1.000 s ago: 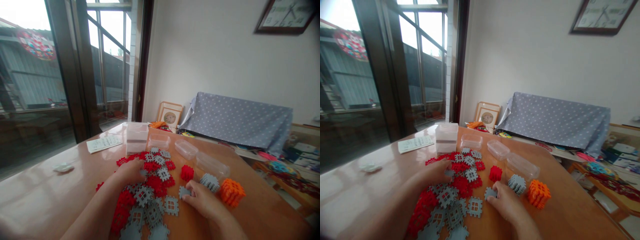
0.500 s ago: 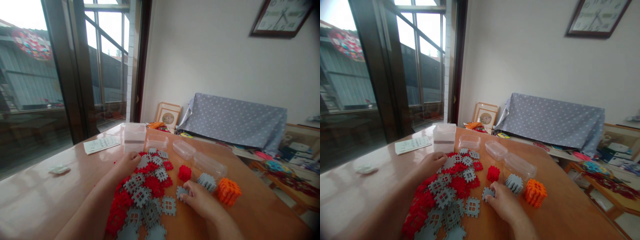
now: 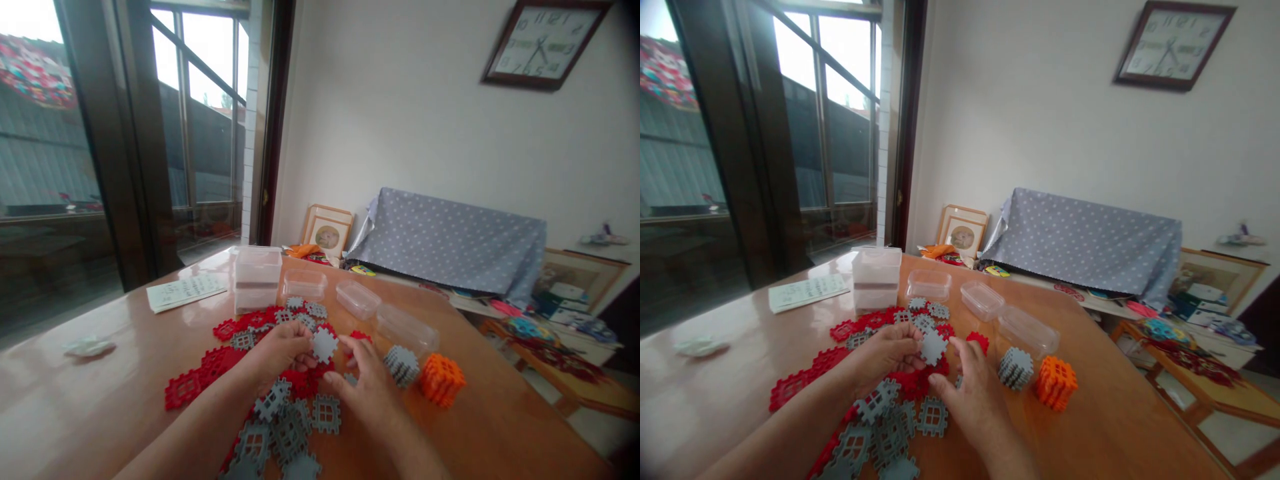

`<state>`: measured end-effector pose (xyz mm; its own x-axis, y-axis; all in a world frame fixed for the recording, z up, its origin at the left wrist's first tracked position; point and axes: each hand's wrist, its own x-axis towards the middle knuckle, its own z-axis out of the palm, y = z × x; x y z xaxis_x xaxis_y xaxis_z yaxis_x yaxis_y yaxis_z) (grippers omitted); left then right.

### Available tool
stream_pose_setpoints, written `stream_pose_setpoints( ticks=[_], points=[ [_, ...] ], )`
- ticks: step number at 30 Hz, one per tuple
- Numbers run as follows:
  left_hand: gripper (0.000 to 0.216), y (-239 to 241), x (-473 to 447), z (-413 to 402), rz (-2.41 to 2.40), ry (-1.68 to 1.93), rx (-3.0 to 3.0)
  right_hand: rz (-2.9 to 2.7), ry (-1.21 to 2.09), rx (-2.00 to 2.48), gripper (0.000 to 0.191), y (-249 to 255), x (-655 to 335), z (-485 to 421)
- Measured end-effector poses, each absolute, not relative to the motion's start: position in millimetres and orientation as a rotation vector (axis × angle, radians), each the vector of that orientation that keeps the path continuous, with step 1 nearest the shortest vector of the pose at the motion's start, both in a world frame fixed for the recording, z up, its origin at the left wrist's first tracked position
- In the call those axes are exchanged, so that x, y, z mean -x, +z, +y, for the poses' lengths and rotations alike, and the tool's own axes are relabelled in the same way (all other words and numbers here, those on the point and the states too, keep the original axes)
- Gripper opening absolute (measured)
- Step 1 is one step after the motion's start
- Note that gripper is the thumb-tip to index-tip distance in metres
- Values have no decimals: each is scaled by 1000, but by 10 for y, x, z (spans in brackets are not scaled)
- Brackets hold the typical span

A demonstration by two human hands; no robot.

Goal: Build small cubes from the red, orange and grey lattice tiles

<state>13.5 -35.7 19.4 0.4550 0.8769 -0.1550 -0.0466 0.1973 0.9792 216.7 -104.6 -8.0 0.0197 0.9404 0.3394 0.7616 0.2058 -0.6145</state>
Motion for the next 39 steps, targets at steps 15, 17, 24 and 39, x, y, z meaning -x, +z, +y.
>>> stream_pose_setpoints(
  ticks=[15,17,24,39],
  points=[
    [24,148,-263,-457,828,724,-1293,-1828,198,1647,55,34,-2416,-1080],
    [24,166,-230,-426,855,774,-1333,-1813,345,1688,51,43,-2541,-1107],
    [26,154,-123,-292,935,856,-1455,-1947,569,1843,38,-25,-2679,-1166],
    [28,113,-117,-247,971,893,-1630,-2002,481,2020,34,-144,-2679,-1102]
  ],
)
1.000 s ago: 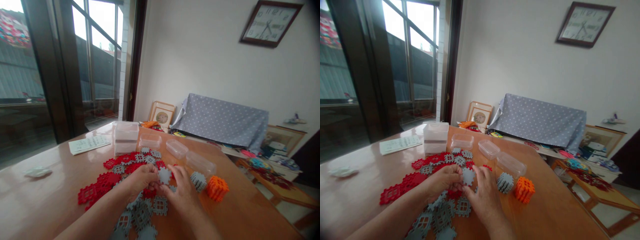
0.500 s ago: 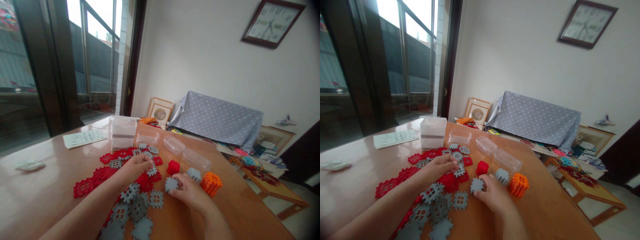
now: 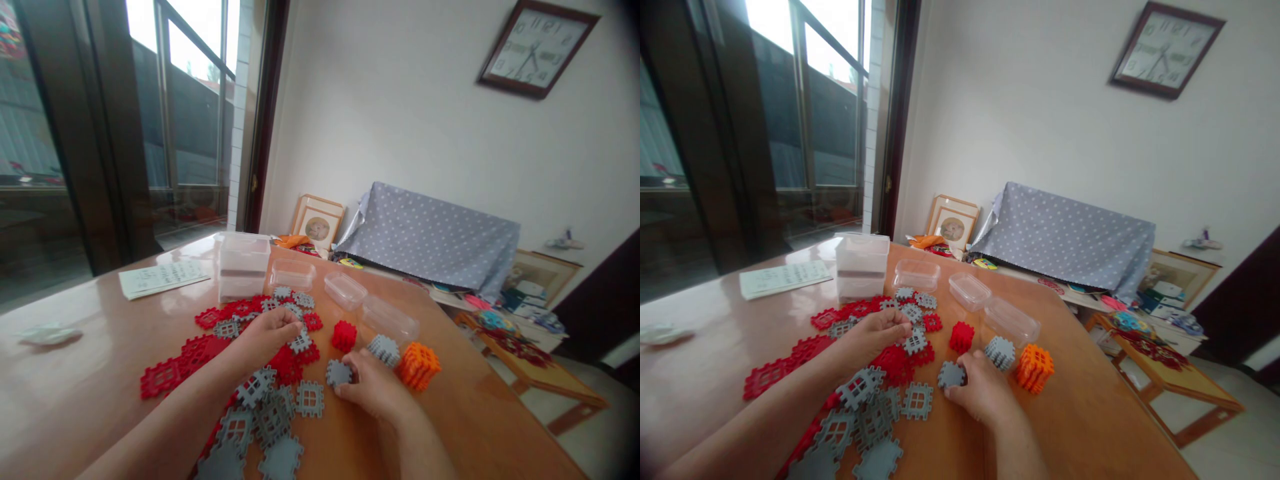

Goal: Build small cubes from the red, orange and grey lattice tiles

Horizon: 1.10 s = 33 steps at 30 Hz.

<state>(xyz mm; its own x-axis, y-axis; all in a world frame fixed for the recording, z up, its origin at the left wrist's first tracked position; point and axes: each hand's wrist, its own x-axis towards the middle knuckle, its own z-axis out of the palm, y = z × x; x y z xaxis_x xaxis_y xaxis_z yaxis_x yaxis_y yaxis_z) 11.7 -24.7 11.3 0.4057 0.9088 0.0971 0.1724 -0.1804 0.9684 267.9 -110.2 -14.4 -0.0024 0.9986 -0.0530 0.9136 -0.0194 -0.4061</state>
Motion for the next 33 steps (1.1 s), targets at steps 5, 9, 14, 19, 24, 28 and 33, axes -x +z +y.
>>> stream_pose_setpoints(
  ticks=[5,9,14,19,24,28,33],
  points=[
    [30,101,-127,-229,983,896,-1649,-1991,455,2040,36,-139,-2650,-1100],
    [29,79,-123,-211,991,911,-1678,-2004,441,2041,45,-140,-2643,-1099],
    [28,88,-104,-217,995,927,-1666,-2065,389,1966,64,-169,-2620,-1081],
    [28,101,-100,-237,996,934,-1658,-2081,407,1910,59,-196,-2585,-1065],
    [29,158,-59,-238,1032,948,-1653,-2084,417,1880,58,-200,-2582,-1070],
    [32,215,60,-180,1077,1010,-1599,-2074,433,1890,62,-224,-2589,-1057],
    [35,258,266,-66,1183,1158,-1457,-2078,453,1899,67,-265,-2608,-1036]
  ],
)
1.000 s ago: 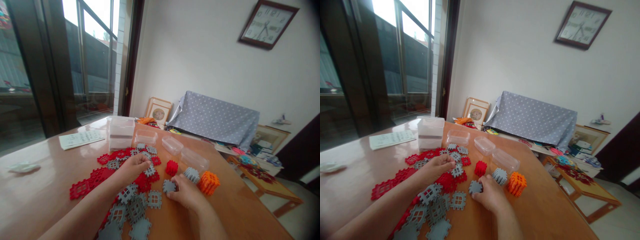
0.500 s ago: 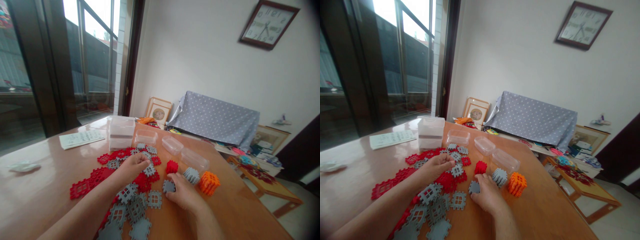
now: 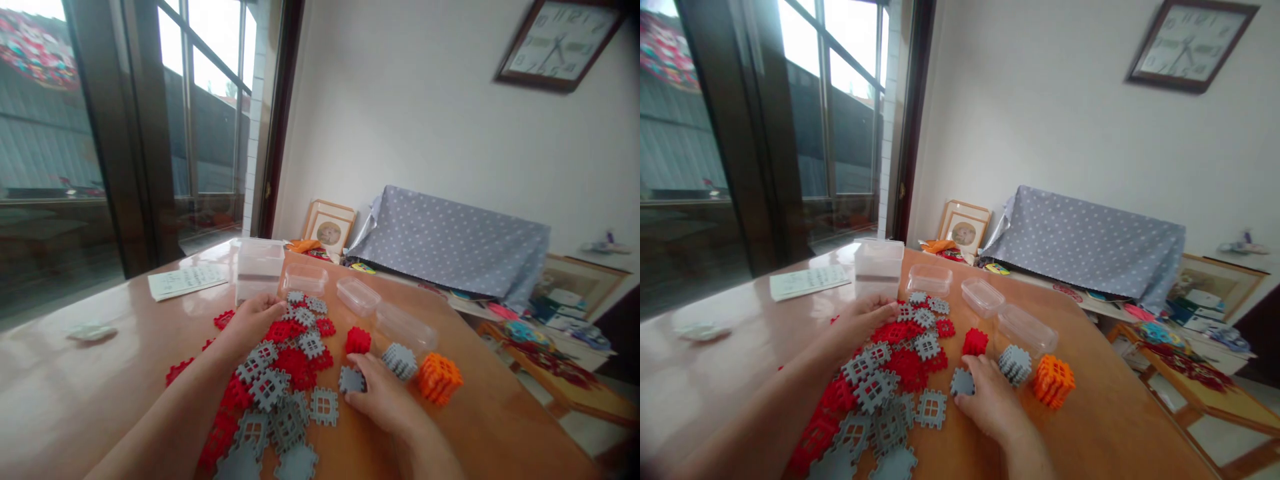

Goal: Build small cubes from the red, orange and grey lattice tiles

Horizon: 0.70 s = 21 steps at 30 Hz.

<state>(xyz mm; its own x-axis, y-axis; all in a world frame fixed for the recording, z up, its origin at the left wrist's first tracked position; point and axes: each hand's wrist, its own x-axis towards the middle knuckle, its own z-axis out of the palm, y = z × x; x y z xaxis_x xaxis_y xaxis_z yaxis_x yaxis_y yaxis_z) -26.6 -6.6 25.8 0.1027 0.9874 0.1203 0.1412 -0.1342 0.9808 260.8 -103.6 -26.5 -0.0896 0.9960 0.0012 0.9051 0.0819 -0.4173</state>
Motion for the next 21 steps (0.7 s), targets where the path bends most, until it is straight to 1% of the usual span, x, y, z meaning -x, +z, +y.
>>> stream_pose_setpoints(
  ticks=[4,8,12,17,21],
  points=[
    [31,316,405,-14,1292,1241,-1428,-2072,457,1876,64,-263,-2616,-1048],
    [21,293,495,52,1441,1242,-1468,-2006,425,1824,49,-254,-2595,-1030],
    [12,103,518,182,1573,1163,-1695,-1968,383,1777,39,-235,-2539,-1000],
    [18,-83,446,251,1543,995,-2192,-1980,339,1702,34,-201,-2436,-1002],
    [22,-49,341,145,1446,813,-2338,-1992,342,1684,29,-175,-2352,-1007]
  ],
)
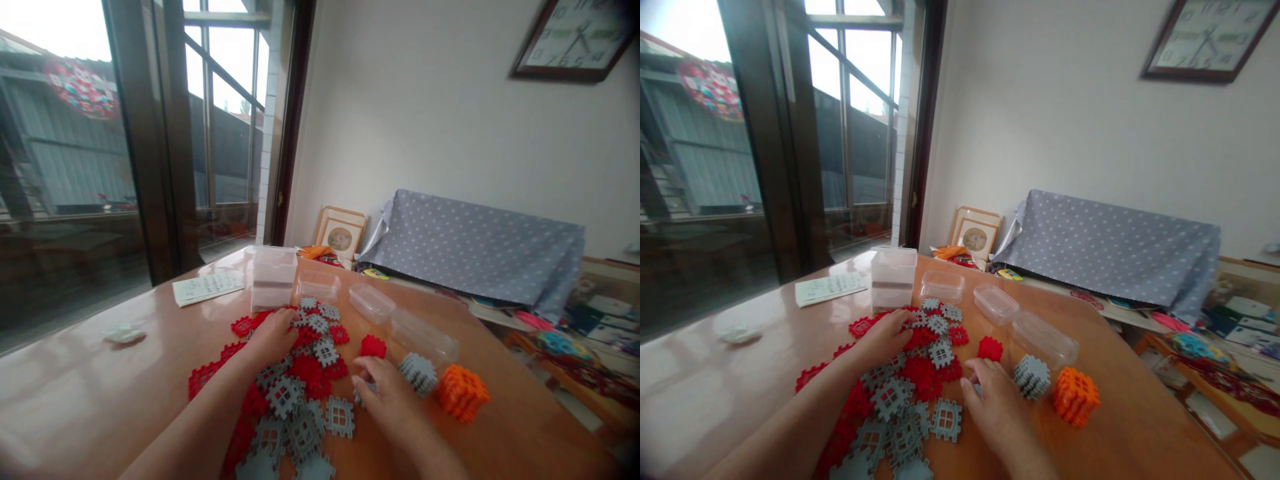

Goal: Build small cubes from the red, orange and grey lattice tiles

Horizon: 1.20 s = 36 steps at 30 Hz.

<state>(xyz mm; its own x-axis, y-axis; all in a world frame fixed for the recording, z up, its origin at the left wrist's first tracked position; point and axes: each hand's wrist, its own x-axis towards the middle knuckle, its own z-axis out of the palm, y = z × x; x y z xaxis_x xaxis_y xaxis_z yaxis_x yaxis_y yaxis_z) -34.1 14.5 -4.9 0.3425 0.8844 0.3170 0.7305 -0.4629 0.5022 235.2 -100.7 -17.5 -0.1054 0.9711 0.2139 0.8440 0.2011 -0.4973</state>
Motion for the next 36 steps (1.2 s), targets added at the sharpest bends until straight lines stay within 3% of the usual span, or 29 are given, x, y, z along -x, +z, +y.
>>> stream_pose_setpoints(
  ticks=[14,22,36],
  points=[
    [50,-117,-27,-216,1015,454,-2640,-2017,433,1636,18,-60,-2193,-1090],
    [17,-129,-65,-181,1134,511,-2692,-2016,445,1666,20,-41,-2158,-1104],
    [19,-153,-160,-169,1403,496,-2690,-2021,447,1663,20,-68,-2115,-1115]
  ],
)
